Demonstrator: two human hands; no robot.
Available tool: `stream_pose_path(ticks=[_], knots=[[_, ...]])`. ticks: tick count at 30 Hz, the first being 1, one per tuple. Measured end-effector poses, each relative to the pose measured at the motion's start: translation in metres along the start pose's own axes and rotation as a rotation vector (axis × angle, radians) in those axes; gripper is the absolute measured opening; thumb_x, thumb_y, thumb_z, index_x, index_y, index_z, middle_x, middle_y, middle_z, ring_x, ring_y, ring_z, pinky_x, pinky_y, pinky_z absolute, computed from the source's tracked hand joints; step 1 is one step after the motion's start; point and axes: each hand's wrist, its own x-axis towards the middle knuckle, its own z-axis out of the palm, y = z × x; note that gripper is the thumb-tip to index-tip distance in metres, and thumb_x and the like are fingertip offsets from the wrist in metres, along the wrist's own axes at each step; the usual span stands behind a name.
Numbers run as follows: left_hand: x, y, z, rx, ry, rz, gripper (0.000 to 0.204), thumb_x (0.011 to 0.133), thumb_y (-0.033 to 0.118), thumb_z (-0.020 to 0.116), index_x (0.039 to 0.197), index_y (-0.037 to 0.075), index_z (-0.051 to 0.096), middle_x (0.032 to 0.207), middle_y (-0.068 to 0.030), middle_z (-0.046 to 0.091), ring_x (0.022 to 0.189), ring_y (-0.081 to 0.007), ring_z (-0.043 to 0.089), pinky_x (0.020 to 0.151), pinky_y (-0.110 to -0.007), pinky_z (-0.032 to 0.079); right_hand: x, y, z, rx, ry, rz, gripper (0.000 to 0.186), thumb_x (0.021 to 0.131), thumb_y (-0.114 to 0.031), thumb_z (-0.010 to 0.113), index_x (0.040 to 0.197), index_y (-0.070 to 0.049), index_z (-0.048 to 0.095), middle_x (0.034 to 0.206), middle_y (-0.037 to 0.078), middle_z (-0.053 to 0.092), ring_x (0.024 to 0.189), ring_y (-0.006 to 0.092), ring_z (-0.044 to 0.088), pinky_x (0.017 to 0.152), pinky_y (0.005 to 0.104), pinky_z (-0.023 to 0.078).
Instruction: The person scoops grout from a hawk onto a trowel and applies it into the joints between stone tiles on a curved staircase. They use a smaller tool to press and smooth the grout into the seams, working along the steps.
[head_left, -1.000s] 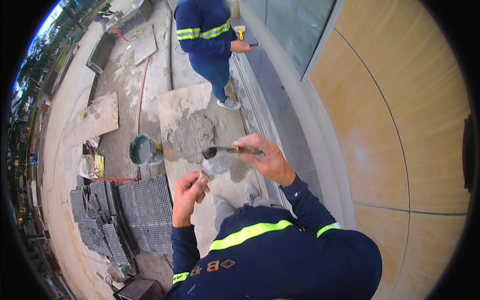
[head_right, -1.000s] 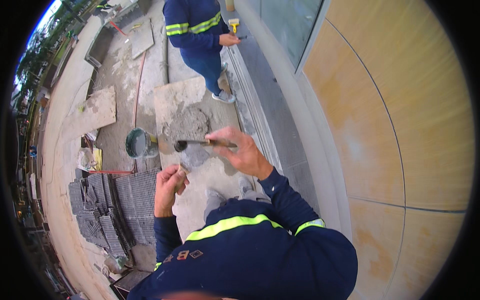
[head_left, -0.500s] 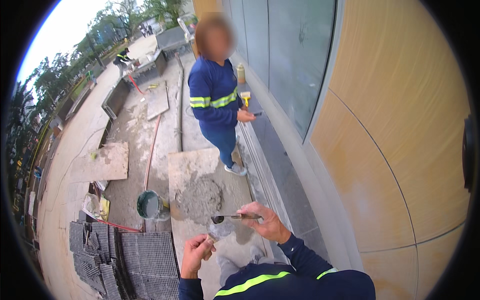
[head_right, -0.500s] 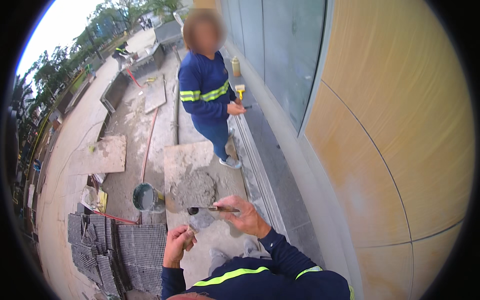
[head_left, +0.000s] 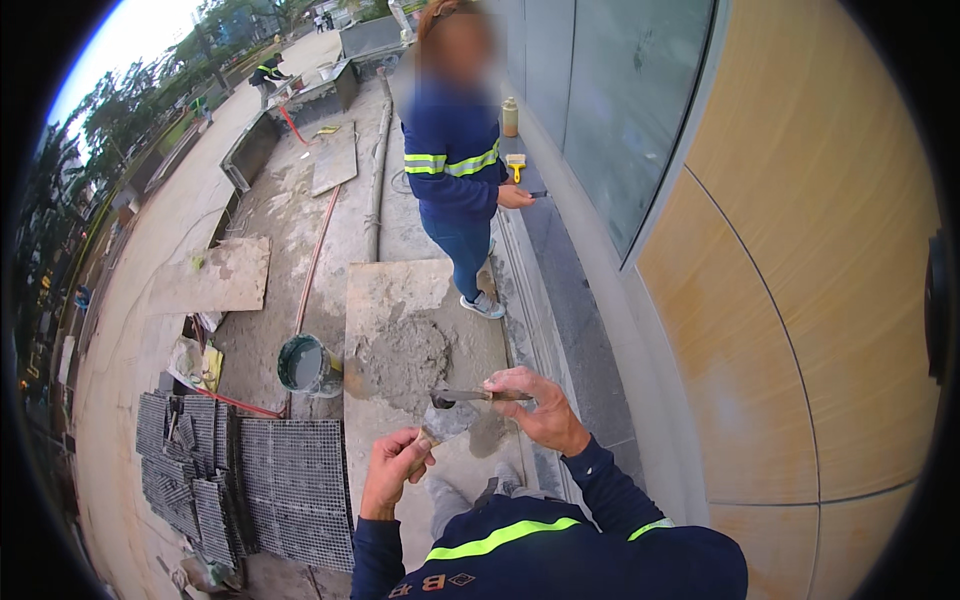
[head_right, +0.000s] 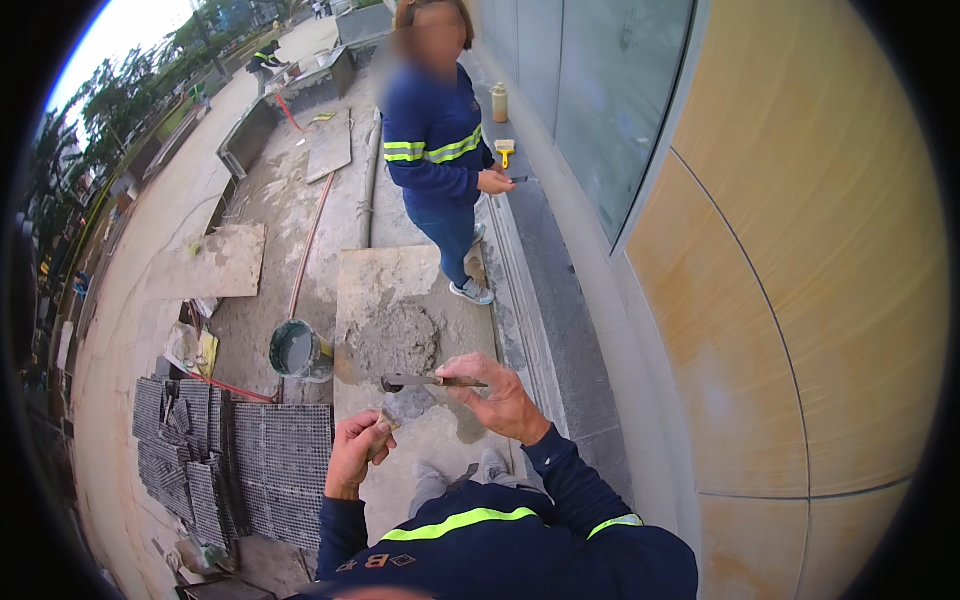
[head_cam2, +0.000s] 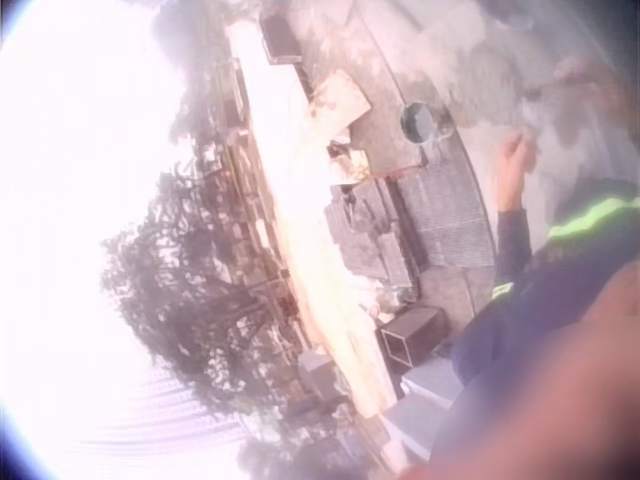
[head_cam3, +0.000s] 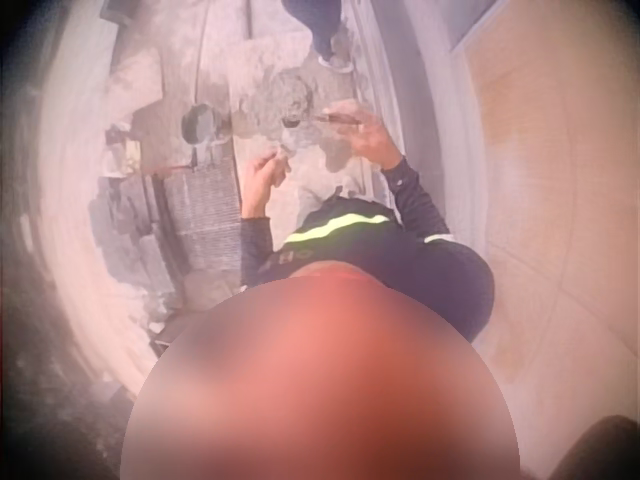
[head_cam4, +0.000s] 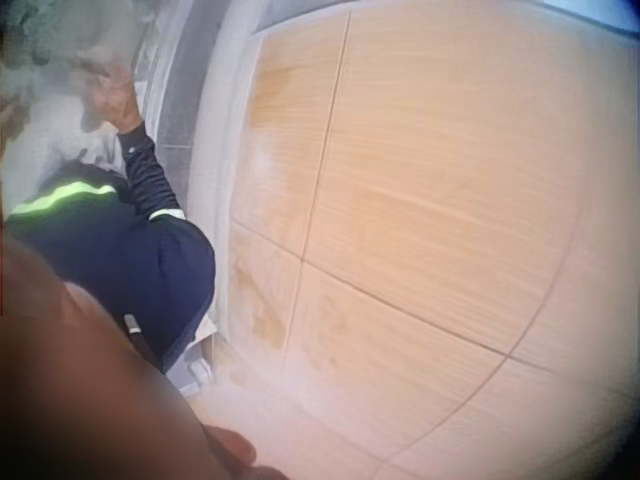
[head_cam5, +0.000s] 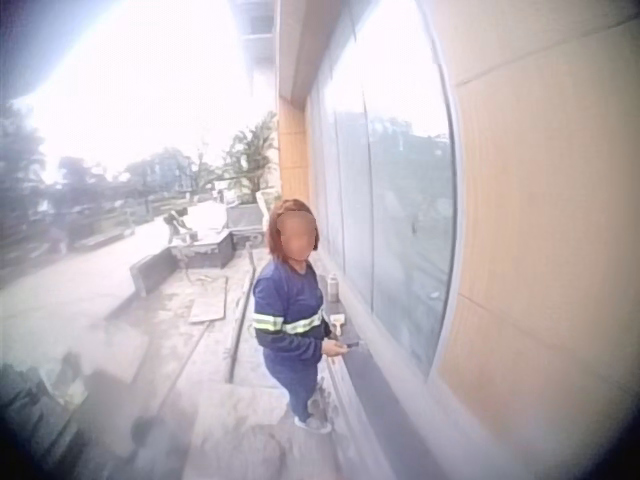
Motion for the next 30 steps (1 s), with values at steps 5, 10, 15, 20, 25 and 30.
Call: stream_pose_path(ticks=[5, 10, 15, 20, 25, 30], knots=[[-0.008, 0.004, -0.002, 0.013, 0.018, 0.047, 0.025, 0.107, 0.015, 0.072, 0.120, -0.004, 0.078, 0.082, -0.0060, 0.073, 0.055, -0.0059, 0.048, 0.051, -0.025, 0.035, 0.008, -0.005, -0.004, -0.134, -0.076, -0.110, 0.043, 0.091, 0.011, 0.081, 0.127, -0.012, 0.076, 0.130, 0.009, 0.079, 0.124, 0.0282, 0.073, 0.107, 0.0433, 0.057], [-0.013, 0.007, -0.002, 0.009, 0.038, 0.072, 0.024, 0.102, 0.013, 0.070, 0.113, -0.007, 0.078, 0.080, -0.0092, 0.074, 0.052, -0.0078, 0.050, 0.048, -0.026, 0.036, 0.011, -0.005, -0.001, -0.139, -0.102, -0.132, 0.046, 0.087, 0.015, 0.079, 0.122, -0.015, 0.078, 0.130, 0.008, 0.079, 0.123, 0.0274, 0.072, 0.106, 0.0430, 0.057], [-0.018, 0.007, -0.003, -0.007, 0.065, 0.100, 0.026, 0.100, 0.011, 0.070, 0.113, -0.009, 0.079, 0.079, -0.0104, 0.074, 0.051, -0.0083, 0.050, 0.048, -0.026, 0.036, 0.011, -0.006, 0.004, -0.127, -0.102, -0.122, 0.047, 0.084, 0.015, 0.078, 0.121, -0.015, 0.079, 0.129, 0.006, 0.079, 0.125, 0.0275, 0.070, 0.107, 0.0437, 0.056], [-0.021, -0.001, -0.012, -0.085, 0.047, 0.162, 0.026, 0.101, 0.009, 0.073, 0.117, -0.009, 0.079, 0.081, -0.0085, 0.074, 0.054, -0.0068, 0.048, 0.050, -0.026, 0.035, 0.013, -0.002, 0.004, -0.168, -0.097, -0.136, 0.046, 0.084, 0.011, 0.079, 0.121, -0.017, 0.081, 0.127, 0.003, 0.080, 0.125, 0.0275, 0.069, 0.109, 0.0444, 0.052], [-0.022, -0.011, -0.014, -0.050, 0.096, 0.173, 0.024, 0.100, 0.009, 0.073, 0.114, -0.009, 0.080, 0.080, -0.0081, 0.074, 0.054, -0.0074, 0.049, 0.050, -0.026, 0.035, 0.011, -0.001, 0.002, -0.215, -0.096, -0.126, 0.044, 0.084, 0.011, 0.080, 0.117, -0.017, 0.083, 0.125, 0.002, 0.081, 0.120, 0.0268, 0.070, 0.108, 0.0440, 0.051], [-0.022, -0.022, -0.014, -0.002, 0.130, 0.182, 0.023, 0.099, 0.014, 0.077, 0.105, -0.008, 0.081, 0.076, -0.0060, 0.072, 0.054, -0.0072, 0.050, 0.051, -0.027, 0.036, 0.010, 0.000, 0.000, -0.254, -0.092, -0.104, 0.041, 0.084, 0.010, 0.080, 0.113, -0.018, 0.085, 0.122, 0.002, 0.083, 0.119, 0.0262, 0.071, 0.108, 0.0439, 0.052]])
